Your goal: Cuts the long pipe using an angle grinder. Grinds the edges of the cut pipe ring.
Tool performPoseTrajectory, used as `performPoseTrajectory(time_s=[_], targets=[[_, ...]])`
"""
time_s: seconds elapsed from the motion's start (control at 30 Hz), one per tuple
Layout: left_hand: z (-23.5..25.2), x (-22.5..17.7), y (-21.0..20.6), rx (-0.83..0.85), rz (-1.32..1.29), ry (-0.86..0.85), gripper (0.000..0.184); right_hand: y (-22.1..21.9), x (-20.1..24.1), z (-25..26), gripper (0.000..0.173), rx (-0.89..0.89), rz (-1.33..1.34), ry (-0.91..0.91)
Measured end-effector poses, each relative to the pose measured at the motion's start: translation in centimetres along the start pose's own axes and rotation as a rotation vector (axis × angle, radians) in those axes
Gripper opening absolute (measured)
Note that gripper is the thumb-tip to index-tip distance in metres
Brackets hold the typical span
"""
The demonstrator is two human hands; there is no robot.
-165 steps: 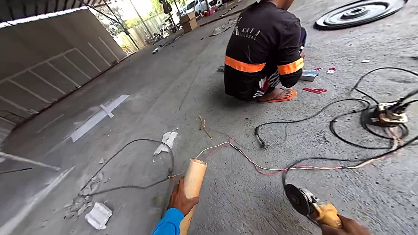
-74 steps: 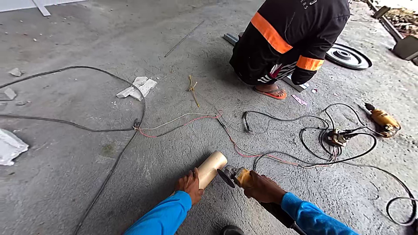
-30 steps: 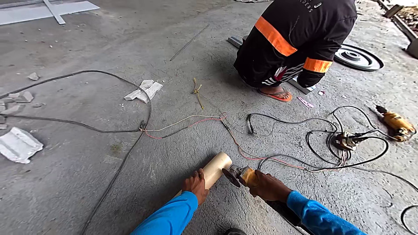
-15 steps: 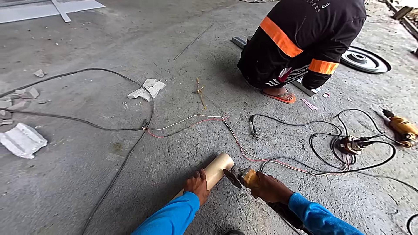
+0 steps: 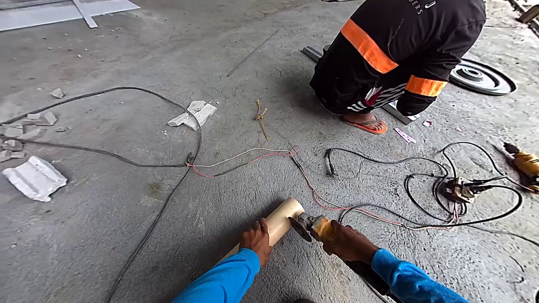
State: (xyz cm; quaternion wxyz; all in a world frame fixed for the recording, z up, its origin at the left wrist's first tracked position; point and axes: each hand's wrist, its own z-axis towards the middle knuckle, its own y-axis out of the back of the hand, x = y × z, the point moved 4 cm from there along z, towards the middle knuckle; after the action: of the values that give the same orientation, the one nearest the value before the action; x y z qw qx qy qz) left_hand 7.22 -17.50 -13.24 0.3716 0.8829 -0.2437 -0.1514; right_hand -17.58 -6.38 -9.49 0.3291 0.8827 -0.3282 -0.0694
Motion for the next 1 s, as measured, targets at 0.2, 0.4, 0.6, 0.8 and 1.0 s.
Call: performPoseTrajectory(time_s=[0.2, 0.4, 0.6, 0.8, 1.0], targets=[[0.0, 0.0, 0.0, 0.007, -0.009, -0.001, 0.095, 0.2, 0.6, 0.2, 0.087, 0.001, -0.007, -0.005], [-0.1, -0.2, -0.2, -0.007, -0.005, 0.0, 0.096, 0.0, 0.6, 0.2, 0.087, -0.002, -0.01, -0.011], [0.2, 1.8, -0.6, -0.016, -0.16, -0.023, 0.104, 1.9, 0.6, -1.0, 0.081, -0.038, 0.058, 0.072], [0.7, 3.1, -0.7, 0.04, -0.238, -0.004, 0.103, 2.2, 0.3, -1.3, 0.08, -0.048, 0.055, 0.093], [0.8, 2.7, -0.5, 0.066, -0.19, 0.008, 0.102, 1.3, 0.0, -1.0, 0.082, -0.027, 0.051, 0.068]])
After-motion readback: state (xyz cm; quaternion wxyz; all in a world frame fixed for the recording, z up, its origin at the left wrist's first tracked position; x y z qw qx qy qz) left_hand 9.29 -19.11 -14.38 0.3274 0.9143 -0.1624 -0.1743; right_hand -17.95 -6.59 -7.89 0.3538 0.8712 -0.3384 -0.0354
